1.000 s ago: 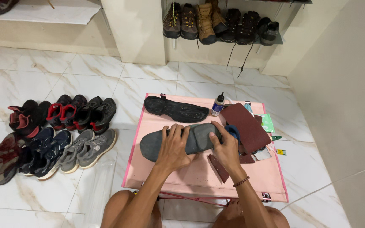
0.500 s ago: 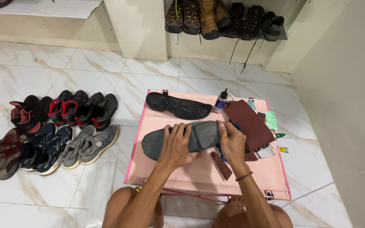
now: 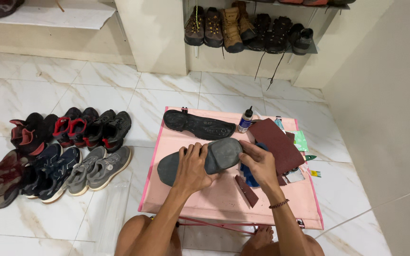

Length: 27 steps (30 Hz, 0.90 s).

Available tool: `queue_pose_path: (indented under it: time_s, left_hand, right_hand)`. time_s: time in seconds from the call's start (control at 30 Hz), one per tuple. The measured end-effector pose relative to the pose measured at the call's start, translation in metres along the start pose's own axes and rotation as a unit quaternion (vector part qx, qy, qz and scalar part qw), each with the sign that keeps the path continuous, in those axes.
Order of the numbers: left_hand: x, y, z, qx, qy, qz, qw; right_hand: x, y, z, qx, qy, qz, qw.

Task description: The person cleans a grey shoe using a blue cloth and a small brush. They wipe the sole and upper parts of the shoe, then use the brush to scrub the surface. The person rotates the shoe to access different areas and continues wiping with the cloth.

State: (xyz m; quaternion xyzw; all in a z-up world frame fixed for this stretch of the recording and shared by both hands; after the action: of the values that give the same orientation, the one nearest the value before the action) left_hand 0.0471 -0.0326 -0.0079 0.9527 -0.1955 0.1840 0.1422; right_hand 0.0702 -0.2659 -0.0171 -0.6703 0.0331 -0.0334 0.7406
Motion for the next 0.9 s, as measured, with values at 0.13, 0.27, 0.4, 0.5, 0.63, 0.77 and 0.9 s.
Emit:
queue_pose_path:
  time_s: [0.13,0.27,0.4,0.5,0.63,0.77,0.9]
  left_hand:
    - [-0.005,0.005,0.004,0.000,0.008,0.002,1.000]
    - [-0.007,0.016,0.005,0.013,0.030,0.016,0.999]
    - [-0.007,0.023,0.002,0.016,0.029,0.009,0.999]
    - [-0.008,0.022,0.003,0.024,0.024,0.008,0.999]
    - [-0.009,0.024,-0.004,0.029,0.020,0.001,0.999]
    - [-0.008,0.026,-0.015,0.020,0.021,-0.005,1.000]
    - [-0.012,0.026,-0.002,0.035,0.013,0.004,0.999]
  right_hand:
    - [-0.007,0.002,0.000,-0.052,0.059,-0.011,0.997]
    - [-0.009,0.007,-0.001,-0.048,0.134,0.001,0.990]
    - [-0.022,0.000,0.007,-0.005,0.143,0.029,0.989]
    - [-0.025,0.002,0.007,0.041,0.115,0.025,0.992]
    - [-0.025,0.003,0.008,0.046,0.098,0.019,0.994]
    - [-0.028,-0.003,0.014,0.044,0.119,0.016,0.992]
    - [-0.019,0.021,0.003,-0.012,0.139,0.006,0.990]
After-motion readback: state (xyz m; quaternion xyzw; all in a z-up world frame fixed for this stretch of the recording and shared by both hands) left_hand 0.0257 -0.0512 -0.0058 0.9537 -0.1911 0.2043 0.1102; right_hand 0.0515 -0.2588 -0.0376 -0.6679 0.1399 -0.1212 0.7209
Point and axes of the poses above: each hand's wrist, its own x-axis towards the middle knuckle, its own z-axis out of the palm, y = z × x, the point moved 5 cm from there along x, towards the middle knuckle, and after that the axes turned 6 degrees about x, right-handed, at the moved point
